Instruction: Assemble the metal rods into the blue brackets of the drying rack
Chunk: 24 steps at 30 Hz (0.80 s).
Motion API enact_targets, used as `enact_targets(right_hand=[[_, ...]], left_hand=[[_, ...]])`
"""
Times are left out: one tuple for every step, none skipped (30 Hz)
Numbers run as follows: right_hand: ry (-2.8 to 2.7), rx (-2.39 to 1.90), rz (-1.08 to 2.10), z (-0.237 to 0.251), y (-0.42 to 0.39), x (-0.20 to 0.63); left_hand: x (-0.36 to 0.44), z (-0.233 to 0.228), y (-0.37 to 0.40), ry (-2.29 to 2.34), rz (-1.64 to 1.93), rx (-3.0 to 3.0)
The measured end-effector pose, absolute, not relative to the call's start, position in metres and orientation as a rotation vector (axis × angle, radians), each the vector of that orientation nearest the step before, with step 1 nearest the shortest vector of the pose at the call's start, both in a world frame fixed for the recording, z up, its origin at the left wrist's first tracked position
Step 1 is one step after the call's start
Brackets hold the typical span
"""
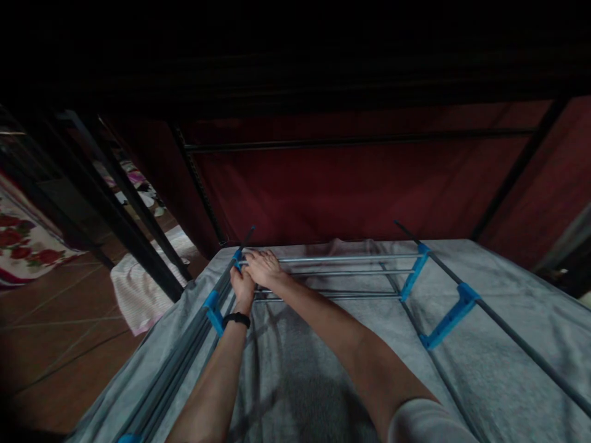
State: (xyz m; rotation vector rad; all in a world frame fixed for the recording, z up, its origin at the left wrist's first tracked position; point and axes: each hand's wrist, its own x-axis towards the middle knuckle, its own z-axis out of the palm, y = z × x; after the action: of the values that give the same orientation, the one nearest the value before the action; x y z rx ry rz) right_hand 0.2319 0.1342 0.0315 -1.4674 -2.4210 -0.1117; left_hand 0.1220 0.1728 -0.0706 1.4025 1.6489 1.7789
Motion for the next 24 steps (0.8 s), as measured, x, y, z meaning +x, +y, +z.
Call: enact_targets(right_hand=[[-2.395, -1.470, -0.176, 0.028, 0.130, 0.241], [-2.374, -1.481, -0.231, 0.024, 0.127, 0.250], [-2.361, -1.498, -0.273, 0.020, 0.124, 0.261], [-2.354, -1.514, -0.306, 0.016, 0.122, 0.270], [-2.350, -1.524, -0.335, 0.012, 0.122, 0.279], [-2.346, -1.528, -0.363, 0.009, 0.122, 0.286], [-2.349, -1.518, -0.387, 0.007, 0.123, 0.292], [-2.360, -1.495, -0.406, 0.006, 0.124, 0.295], [-2.376, -1.467, -0.418, 0.006, 0.126, 0.298], [-2.396, -1.435, -0.424, 0.006, 0.128, 0.298], [-2.413, -1.405, -0.424, 0.006, 0.130, 0.298], [-2.423, -1.380, -0.422, 0.006, 0.132, 0.298], [-2.427, -1.364, -0.417, 0.007, 0.134, 0.298], [-2.424, -1.356, -0.409, 0.007, 0.136, 0.298], [-2.422, -1.351, -0.397, 0.007, 0.137, 0.298], [-2.422, -1.348, -0.380, 0.007, 0.139, 0.298], [-2.427, -1.342, -0.359, 0.007, 0.140, 0.299], [-2.434, -1.337, -0.337, 0.007, 0.141, 0.300], [-2.437, -1.336, -0.318, 0.007, 0.141, 0.300], [-2.438, -1.334, -0.302, 0.007, 0.142, 0.301], [-2.435, -1.334, -0.290, 0.007, 0.142, 0.301], [-2.430, -1.338, -0.279, 0.008, 0.142, 0.301], [-2.426, -1.344, -0.269, 0.008, 0.142, 0.301], [-2.423, -1.353, -0.258, 0.009, 0.142, 0.300]], left_hand=[[0.123, -0.070, 0.173, 1.668, 1.788, 1.387], [0.123, -0.070, 0.174, 1.687, 1.795, 1.372], [0.124, -0.069, 0.174, 1.705, 1.796, 1.362], [0.125, -0.069, 0.174, 1.713, 1.794, 1.357], [0.126, -0.068, 0.174, 1.729, 1.784, 1.356], [0.126, -0.068, 0.174, 1.753, 1.772, 1.359], [0.127, -0.067, 0.174, 1.781, 1.757, 1.363], [0.127, -0.067, 0.175, 1.811, 1.742, 1.371], [0.127, -0.067, 0.175, 1.829, 1.731, 1.377], [0.127, -0.067, 0.175, 1.840, 1.724, 1.385], [0.127, -0.067, 0.176, 1.844, 1.723, 1.390], [0.126, -0.067, 0.177, 1.842, 1.727, 1.393], [0.126, -0.067, 0.178, 1.845, 1.730, 1.401], [0.125, -0.068, 0.179, 1.855, 1.734, 1.407], [0.125, -0.068, 0.179, 1.870, 1.731, 1.416], [0.124, -0.069, 0.180, 1.889, 1.721, 1.425], [0.124, -0.069, 0.181, 1.908, 1.706, 1.435], [0.124, -0.069, 0.181, 1.923, 1.693, 1.445], [0.124, -0.069, 0.182, 1.934, 1.683, 1.451], [0.124, -0.069, 0.182, 1.937, 1.681, 1.455], [0.124, -0.069, 0.181, 1.930, 1.687, 1.459], [0.124, -0.068, 0.181, 1.921, 1.701, 1.460], [0.124, -0.068, 0.181, 1.912, 1.714, 1.457], [0.125, -0.067, 0.180, 1.907, 1.722, 1.454]])
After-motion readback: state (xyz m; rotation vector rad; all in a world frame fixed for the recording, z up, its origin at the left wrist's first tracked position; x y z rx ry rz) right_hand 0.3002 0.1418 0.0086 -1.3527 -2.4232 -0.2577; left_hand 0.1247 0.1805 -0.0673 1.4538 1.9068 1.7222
